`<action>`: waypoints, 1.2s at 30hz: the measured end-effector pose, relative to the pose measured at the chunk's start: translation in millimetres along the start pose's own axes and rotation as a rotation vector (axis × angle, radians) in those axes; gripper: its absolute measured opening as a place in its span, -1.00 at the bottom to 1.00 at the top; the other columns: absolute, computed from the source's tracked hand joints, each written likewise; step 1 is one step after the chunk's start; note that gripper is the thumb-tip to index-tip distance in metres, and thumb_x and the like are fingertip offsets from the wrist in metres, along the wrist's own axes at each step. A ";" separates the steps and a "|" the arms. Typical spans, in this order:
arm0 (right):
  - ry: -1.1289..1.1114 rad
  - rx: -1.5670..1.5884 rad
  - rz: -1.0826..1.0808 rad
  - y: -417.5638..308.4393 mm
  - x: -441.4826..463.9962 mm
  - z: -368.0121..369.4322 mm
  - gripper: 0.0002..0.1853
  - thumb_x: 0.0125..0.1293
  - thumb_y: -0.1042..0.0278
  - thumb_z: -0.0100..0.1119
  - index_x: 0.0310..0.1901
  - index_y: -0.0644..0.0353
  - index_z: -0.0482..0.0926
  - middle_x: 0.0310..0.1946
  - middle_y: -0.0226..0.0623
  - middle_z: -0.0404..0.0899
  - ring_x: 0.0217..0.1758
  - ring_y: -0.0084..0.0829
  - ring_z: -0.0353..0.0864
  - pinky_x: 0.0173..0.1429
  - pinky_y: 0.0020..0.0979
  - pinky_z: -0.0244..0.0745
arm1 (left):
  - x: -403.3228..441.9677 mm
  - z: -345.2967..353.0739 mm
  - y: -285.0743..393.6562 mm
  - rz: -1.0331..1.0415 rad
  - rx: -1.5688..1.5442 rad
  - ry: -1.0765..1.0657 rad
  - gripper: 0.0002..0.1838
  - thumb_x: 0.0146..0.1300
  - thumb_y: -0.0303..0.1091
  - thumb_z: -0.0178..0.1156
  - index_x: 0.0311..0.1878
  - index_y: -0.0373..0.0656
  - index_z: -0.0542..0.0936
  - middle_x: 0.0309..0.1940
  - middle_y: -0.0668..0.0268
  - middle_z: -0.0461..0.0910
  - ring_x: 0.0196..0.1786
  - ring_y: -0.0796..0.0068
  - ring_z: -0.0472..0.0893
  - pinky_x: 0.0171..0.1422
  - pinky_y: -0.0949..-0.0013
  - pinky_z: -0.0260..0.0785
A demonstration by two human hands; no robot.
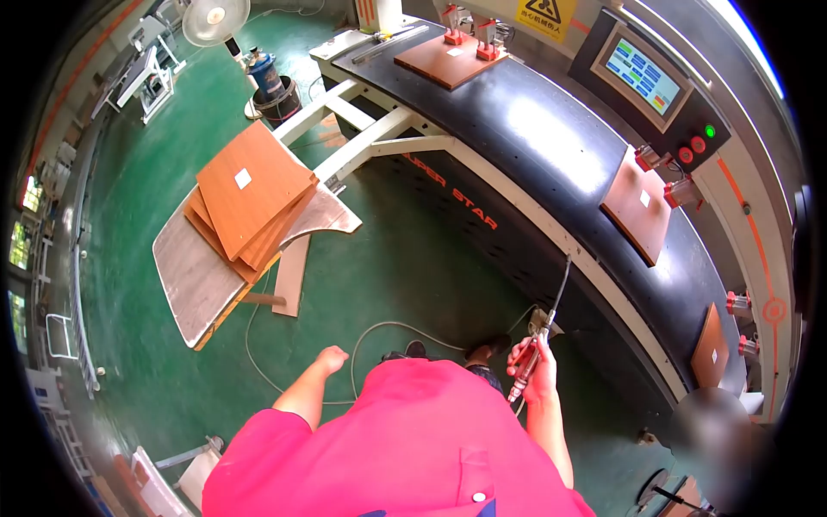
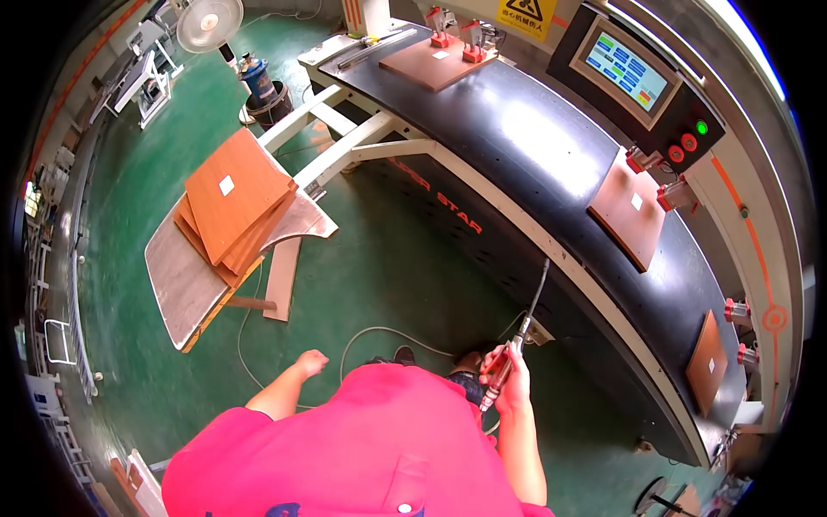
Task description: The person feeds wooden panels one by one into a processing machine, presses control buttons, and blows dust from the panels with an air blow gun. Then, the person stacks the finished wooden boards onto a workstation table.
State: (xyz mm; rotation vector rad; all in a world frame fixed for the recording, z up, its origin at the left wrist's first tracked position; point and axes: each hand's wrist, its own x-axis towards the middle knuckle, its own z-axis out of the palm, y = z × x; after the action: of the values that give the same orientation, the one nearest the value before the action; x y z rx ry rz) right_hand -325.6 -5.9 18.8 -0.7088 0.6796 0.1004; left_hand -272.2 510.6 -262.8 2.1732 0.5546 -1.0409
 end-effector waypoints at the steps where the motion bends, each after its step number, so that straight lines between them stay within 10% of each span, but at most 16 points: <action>1: -0.022 0.009 -0.002 0.9 3.4 2.6 -0.62 0.44 -0.05 0.00 -0.26 0.16 0.48 -0.46 -0.24 0.53 -0.41 -0.29 0.56 -0.43 -0.34 0.44 | 2.1 1.6 3.6 0.023 -0.057 0.002 -0.68 0.26 -0.17 0.27 -0.05 -0.20 0.65 -0.17 0.13 0.71 -0.09 0.22 0.66 0.08 0.19 0.48; 8: -0.015 -0.169 0.019 14.1 22.9 12.7 -0.67 0.45 0.19 0.08 0.06 0.27 0.51 -0.31 -0.27 0.60 -0.29 -0.40 0.64 -0.31 -0.42 0.67 | -16.4 33.4 76.0 0.195 -0.250 -0.095 -0.73 0.28 -0.21 0.24 -0.09 -0.21 0.64 -0.26 0.25 0.67 -0.25 0.41 0.62 -0.14 0.29 0.51; 13: 0.116 -0.480 -0.101 -5.0 19.4 1.5 -0.66 0.56 0.08 -0.10 0.00 0.21 0.49 -0.31 -0.24 0.60 -0.38 -0.37 0.69 -0.62 -0.41 0.52 | -3.6 33.1 81.7 0.289 -0.135 -0.190 -0.76 0.28 -0.22 0.23 -0.14 -0.20 0.63 -0.30 0.25 0.65 -0.29 0.43 0.60 -0.19 0.31 0.49; 23: 0.686 -0.297 -0.904 -338.2 -11.9 -87.7 -0.54 0.57 -0.05 -0.22 -0.21 0.21 0.47 -0.53 -0.17 0.59 -0.77 -0.47 0.42 -0.76 -0.46 0.25 | 0.6 7.0 115.5 0.091 -0.099 -0.111 -0.78 0.38 -0.22 0.11 -0.04 -0.11 0.57 -0.24 0.28 0.66 -0.30 0.35 0.63 -0.27 0.26 0.42; 36: 0.647 -0.395 -0.808 -441.4 12.0 -146.6 -0.53 0.57 -0.12 -0.19 -0.23 0.16 0.44 -0.57 -0.20 0.58 -0.81 -0.58 0.37 -0.79 -0.52 0.21 | -64.5 113.7 186.1 0.130 -0.274 -0.194 -0.76 0.37 -0.24 0.14 -0.02 -0.18 0.55 -0.17 0.17 0.62 -0.28 0.29 0.63 -0.23 0.16 0.50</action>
State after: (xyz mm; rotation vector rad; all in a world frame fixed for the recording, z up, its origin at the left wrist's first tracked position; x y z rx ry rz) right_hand -260.2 -437.1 180.6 -1.3762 0.9456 -0.7877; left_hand -255.7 294.3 -194.4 1.8213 0.4319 -1.0266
